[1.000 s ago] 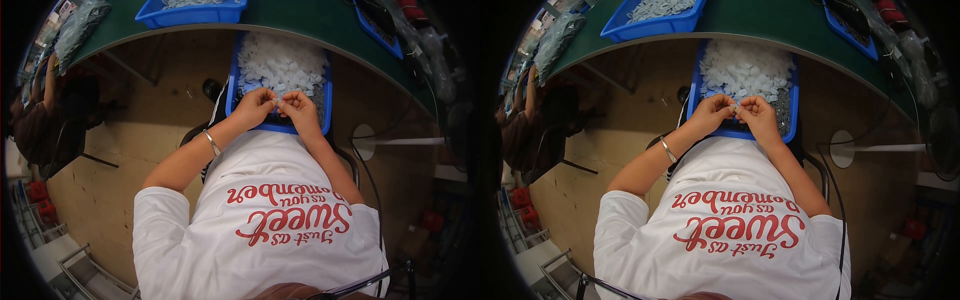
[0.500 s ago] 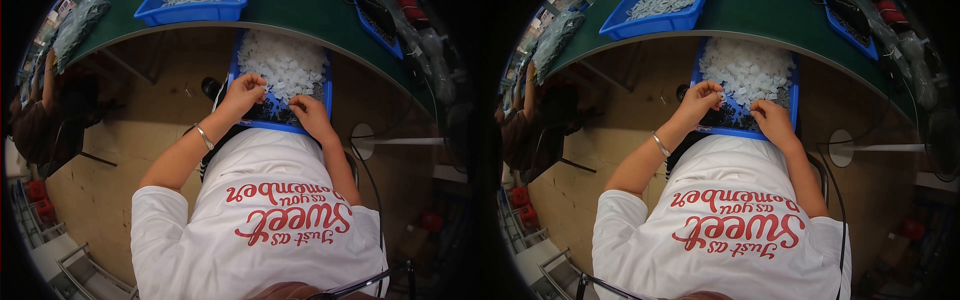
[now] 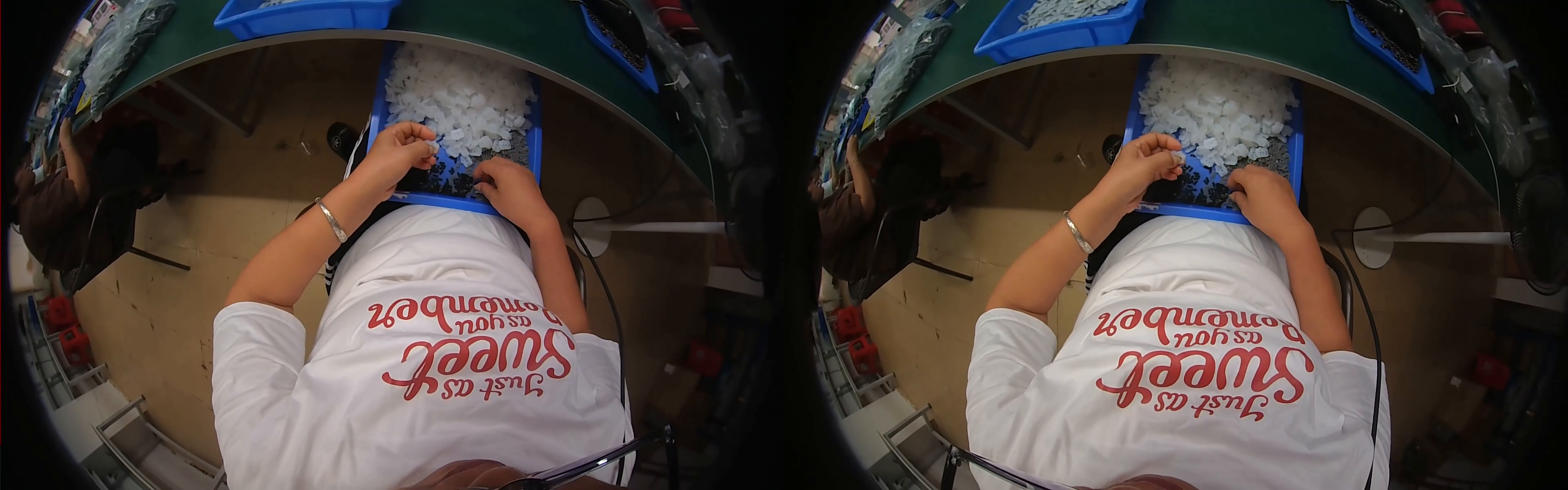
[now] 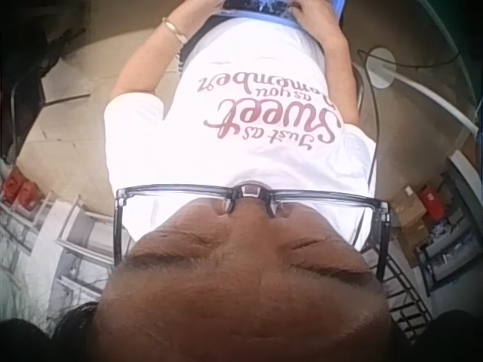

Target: The person assembles small components by fitting white and black pieces together by hand and places the assembled units into a tray on the table.

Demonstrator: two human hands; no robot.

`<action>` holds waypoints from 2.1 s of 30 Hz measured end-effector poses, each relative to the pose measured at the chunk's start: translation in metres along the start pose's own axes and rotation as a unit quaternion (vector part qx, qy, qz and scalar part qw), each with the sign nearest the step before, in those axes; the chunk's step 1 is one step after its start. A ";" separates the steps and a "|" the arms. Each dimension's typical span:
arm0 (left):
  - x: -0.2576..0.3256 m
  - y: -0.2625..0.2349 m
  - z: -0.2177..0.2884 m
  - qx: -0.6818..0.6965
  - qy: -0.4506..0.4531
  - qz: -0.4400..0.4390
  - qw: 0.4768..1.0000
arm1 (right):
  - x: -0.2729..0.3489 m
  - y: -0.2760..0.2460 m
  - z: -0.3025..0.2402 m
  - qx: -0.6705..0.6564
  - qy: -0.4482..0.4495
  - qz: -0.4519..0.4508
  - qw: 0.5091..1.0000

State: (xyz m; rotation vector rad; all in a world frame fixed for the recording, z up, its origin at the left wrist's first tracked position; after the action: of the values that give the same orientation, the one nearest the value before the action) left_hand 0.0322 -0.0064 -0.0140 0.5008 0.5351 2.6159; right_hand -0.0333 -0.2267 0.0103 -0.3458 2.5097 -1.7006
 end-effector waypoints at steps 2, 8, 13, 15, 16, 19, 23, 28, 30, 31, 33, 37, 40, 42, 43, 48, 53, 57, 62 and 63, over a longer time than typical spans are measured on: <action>0.001 0.001 -0.002 0.004 -0.003 0.001 1.000 | 0.000 0.002 0.000 0.007 -0.019 -0.011 1.000; -0.002 -0.002 -0.003 0.011 -0.025 -0.015 1.000 | -0.007 0.007 -0.014 -0.021 -0.014 0.002 1.000; -0.001 -0.004 -0.006 0.018 -0.018 -0.001 1.000 | -0.011 0.018 -0.014 -0.010 -0.029 0.006 0.999; -0.001 -0.004 -0.009 0.014 -0.021 -0.004 1.000 | -0.010 0.019 -0.014 -0.009 -0.055 0.029 0.998; -0.001 -0.004 -0.009 0.015 -0.017 -0.004 1.000 | -0.010 0.020 -0.015 -0.007 -0.070 0.054 0.996; -0.003 -0.001 -0.013 0.004 -0.023 -0.017 1.000 | -0.008 0.020 -0.017 -0.008 -0.060 0.039 0.997; -0.004 0.001 -0.016 0.007 -0.016 -0.017 1.000 | -0.009 0.021 -0.018 -0.001 -0.069 0.039 0.997; -0.003 -0.002 -0.012 0.013 -0.012 -0.013 1.000 | -0.008 0.020 -0.028 0.013 -0.069 0.038 0.997; -0.003 -0.004 -0.011 0.001 -0.015 -0.020 1.000 | -0.008 0.022 -0.032 -0.020 -0.067 0.046 0.996; -0.003 -0.005 -0.013 0.013 -0.003 -0.019 1.000 | -0.009 0.024 -0.032 -0.027 -0.076 0.044 0.996; -0.005 -0.007 -0.013 0.020 0.008 -0.022 1.000 | -0.010 0.025 -0.033 -0.040 -0.073 0.043 0.996; -0.002 -0.006 -0.009 0.018 0.012 -0.031 0.999 | -0.008 0.022 -0.038 -0.094 -0.053 0.032 0.994; 0.001 -0.003 -0.008 0.001 0.013 -0.041 0.999 | -0.008 0.021 -0.041 -0.160 -0.044 0.037 0.986; 0.003 -0.001 -0.008 -0.015 0.015 -0.038 0.999 | -0.008 0.022 -0.040 -0.198 -0.041 0.042 0.979; 0.003 -0.002 -0.008 -0.016 0.016 -0.037 0.999 | -0.008 0.022 -0.039 -0.202 -0.031 0.034 0.978; 0.001 -0.002 -0.013 -0.025 0.025 -0.038 0.999 | -0.010 0.025 -0.040 -0.199 -0.028 0.017 0.980; 0.000 -0.002 -0.014 -0.029 0.021 -0.044 0.998 | -0.011 0.025 -0.043 -0.206 -0.038 0.024 0.977; 0.002 -0.001 -0.012 -0.033 0.018 -0.044 0.998 | -0.012 0.026 -0.044 -0.209 -0.046 0.027 0.977; 0.002 0.001 -0.013 -0.032 0.010 -0.053 0.998 | -0.018 0.032 -0.051 -0.225 -0.052 0.052 0.972; 0.001 0.000 -0.013 -0.027 0.007 -0.060 0.998 | -0.020 0.035 -0.051 -0.225 -0.052 0.052 0.972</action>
State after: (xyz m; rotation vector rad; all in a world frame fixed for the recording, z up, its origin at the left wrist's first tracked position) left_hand 0.0257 -0.0095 -0.0249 0.4191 0.4826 2.5130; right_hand -0.0286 -0.1637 -0.0036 -0.3164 2.7561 -1.0343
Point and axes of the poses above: each hand's wrist, its own x-axis away from the middle knuckle, its own y-axis out of the palm, z = x × y, the point moved 1 cm from there along -x, towards the middle knuckle, and after that the axes turned 5 degrees about x, right-handed, at the moved point
